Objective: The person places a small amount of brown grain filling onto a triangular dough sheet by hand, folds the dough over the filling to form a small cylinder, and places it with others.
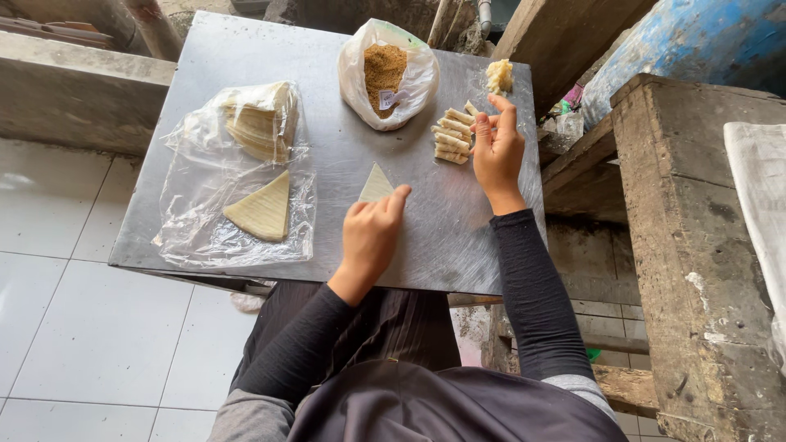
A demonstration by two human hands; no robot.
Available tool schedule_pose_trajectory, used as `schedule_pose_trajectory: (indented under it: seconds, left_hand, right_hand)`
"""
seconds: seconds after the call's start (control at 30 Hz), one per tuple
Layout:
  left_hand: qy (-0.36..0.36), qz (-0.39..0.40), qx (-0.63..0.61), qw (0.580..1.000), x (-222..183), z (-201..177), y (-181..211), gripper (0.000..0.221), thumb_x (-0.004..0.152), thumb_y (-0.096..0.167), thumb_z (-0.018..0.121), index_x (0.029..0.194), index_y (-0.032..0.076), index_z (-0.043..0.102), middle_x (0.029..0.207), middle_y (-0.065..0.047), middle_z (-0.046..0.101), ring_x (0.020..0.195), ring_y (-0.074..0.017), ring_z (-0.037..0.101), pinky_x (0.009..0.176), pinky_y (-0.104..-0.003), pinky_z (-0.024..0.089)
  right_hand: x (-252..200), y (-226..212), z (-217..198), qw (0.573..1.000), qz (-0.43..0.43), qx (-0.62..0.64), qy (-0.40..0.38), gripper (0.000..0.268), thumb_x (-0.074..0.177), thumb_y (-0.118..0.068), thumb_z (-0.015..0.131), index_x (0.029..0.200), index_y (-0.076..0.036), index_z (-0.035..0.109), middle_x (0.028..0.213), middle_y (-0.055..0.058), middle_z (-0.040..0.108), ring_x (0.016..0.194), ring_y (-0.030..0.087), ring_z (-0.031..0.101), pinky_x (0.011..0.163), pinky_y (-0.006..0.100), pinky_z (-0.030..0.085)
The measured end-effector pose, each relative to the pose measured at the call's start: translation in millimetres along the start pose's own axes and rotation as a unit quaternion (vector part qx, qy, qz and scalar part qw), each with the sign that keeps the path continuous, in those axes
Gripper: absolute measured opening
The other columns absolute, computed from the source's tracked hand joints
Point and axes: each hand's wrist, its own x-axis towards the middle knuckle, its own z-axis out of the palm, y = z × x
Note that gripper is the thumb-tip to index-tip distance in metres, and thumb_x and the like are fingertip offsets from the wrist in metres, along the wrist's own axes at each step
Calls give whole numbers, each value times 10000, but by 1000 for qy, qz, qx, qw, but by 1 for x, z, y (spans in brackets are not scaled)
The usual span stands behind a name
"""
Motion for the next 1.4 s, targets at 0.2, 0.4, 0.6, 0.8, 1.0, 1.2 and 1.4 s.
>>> schedule_pose_trajectory:
  seconds: [0.2,0.4,0.6,0.8,1.0,1.2,1.4]
  left_hand:
    - [-17,5,17,1000,-5,4,11,319,925,95,605,1241,93,645,877,14,707,789,-148,689,782,-303,509]
    - [-34,10,7,999,-9,0,13,298,938,90,594,1233,103,634,872,16,706,805,-146,693,770,-307,497]
    - [-69,-18,-98,993,-9,-12,14,419,880,237,712,1258,85,615,986,-42,720,904,-207,687,850,-378,473]
    - [-81,-22,-69,994,-16,-37,-13,445,898,228,713,1300,76,596,1190,-74,699,1157,-247,637,1001,-429,424]
    - [-92,-37,-113,989,-27,-47,-23,386,930,217,681,1268,49,599,1245,-98,672,1211,-267,595,1024,-434,414]
    - [-92,-40,-129,987,-26,-49,-25,323,939,203,669,1224,56,630,1233,-83,674,1213,-266,596,1026,-437,412]
    - [-98,-47,-134,985,-24,-50,-26,326,933,210,669,1215,51,633,1230,-85,672,1206,-269,592,1017,-437,411]
  right_hand:
    - [-1,-5,3,1000,-1,7,-21,309,1161,-255,528,1381,-39,533,814,33,698,704,113,721,648,263,583]
    - [1,-12,2,1000,-18,-4,-19,301,1164,-248,529,1379,-38,527,828,34,703,739,121,735,643,266,575]
    - [7,15,-9,994,97,15,47,292,1095,-80,483,1380,-67,547,964,67,713,649,134,656,581,267,547]
    - [4,74,-38,971,93,-202,90,544,939,104,467,1392,-134,651,1247,116,589,1145,247,613,938,382,519]
    - [14,93,-24,938,99,-333,9,586,840,96,555,1292,-223,748,1396,120,502,1302,356,463,1084,559,273]
    - [33,104,-20,922,60,-377,-67,575,809,110,558,1215,-223,793,1490,141,460,1340,350,401,1146,514,211]
    - [40,114,-14,923,43,-378,-59,473,833,103,593,1103,-209,825,1481,134,492,1353,338,406,1144,492,215]
